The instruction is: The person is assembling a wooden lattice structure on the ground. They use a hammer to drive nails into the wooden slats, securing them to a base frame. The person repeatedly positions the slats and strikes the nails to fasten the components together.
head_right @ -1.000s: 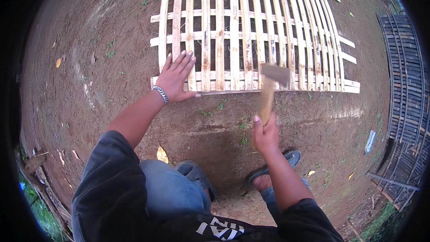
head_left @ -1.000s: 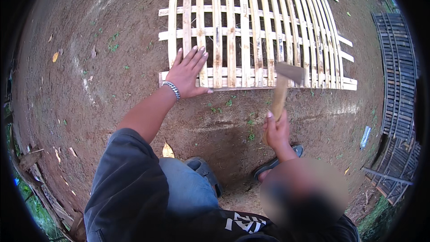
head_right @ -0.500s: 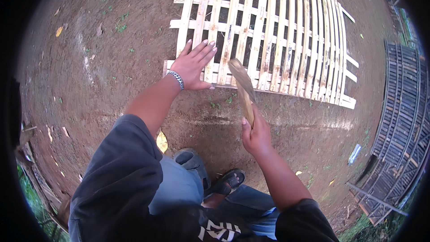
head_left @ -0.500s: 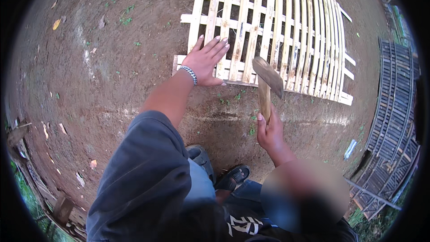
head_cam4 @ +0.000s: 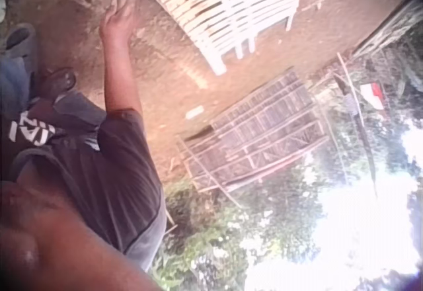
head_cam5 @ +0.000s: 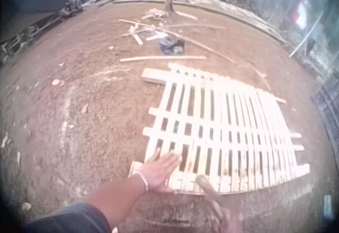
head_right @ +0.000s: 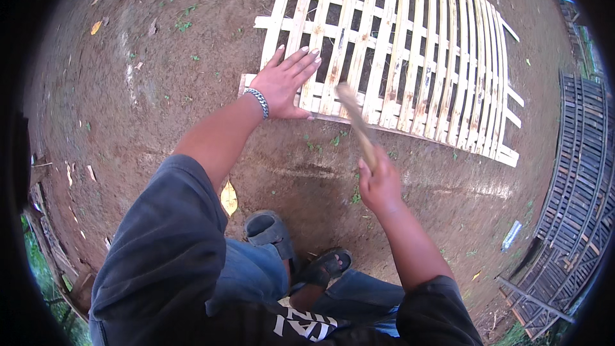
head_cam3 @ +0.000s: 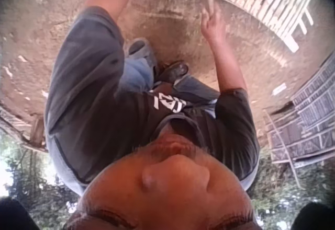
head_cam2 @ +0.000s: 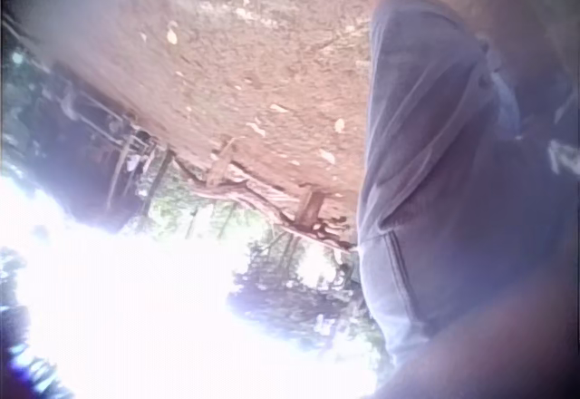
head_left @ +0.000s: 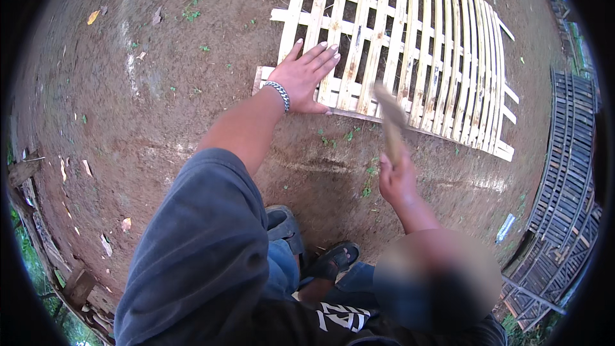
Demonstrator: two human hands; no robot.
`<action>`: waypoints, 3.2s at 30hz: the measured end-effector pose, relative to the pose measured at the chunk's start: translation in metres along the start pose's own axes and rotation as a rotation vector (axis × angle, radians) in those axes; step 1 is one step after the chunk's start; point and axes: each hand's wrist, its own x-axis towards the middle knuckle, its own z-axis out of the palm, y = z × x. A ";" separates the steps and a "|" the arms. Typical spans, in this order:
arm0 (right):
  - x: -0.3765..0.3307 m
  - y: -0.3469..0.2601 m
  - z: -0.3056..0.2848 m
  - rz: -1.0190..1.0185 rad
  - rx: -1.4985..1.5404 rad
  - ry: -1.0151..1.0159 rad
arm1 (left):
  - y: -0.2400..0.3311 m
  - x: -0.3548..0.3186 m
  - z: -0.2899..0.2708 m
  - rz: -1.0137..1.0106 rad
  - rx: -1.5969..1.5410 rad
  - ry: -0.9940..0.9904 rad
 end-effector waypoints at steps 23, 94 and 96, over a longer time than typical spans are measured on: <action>0.020 -0.048 -0.030 -0.108 -0.177 -0.079 | -0.002 -0.002 0.006 -0.014 -0.012 0.052; 0.098 -0.119 -0.095 -0.073 -0.670 -0.423 | -0.003 -0.010 0.000 -0.044 -0.042 -0.057; 0.089 -0.104 -0.084 -0.143 -0.585 -0.329 | -0.002 -0.005 -0.001 -0.011 -0.042 0.006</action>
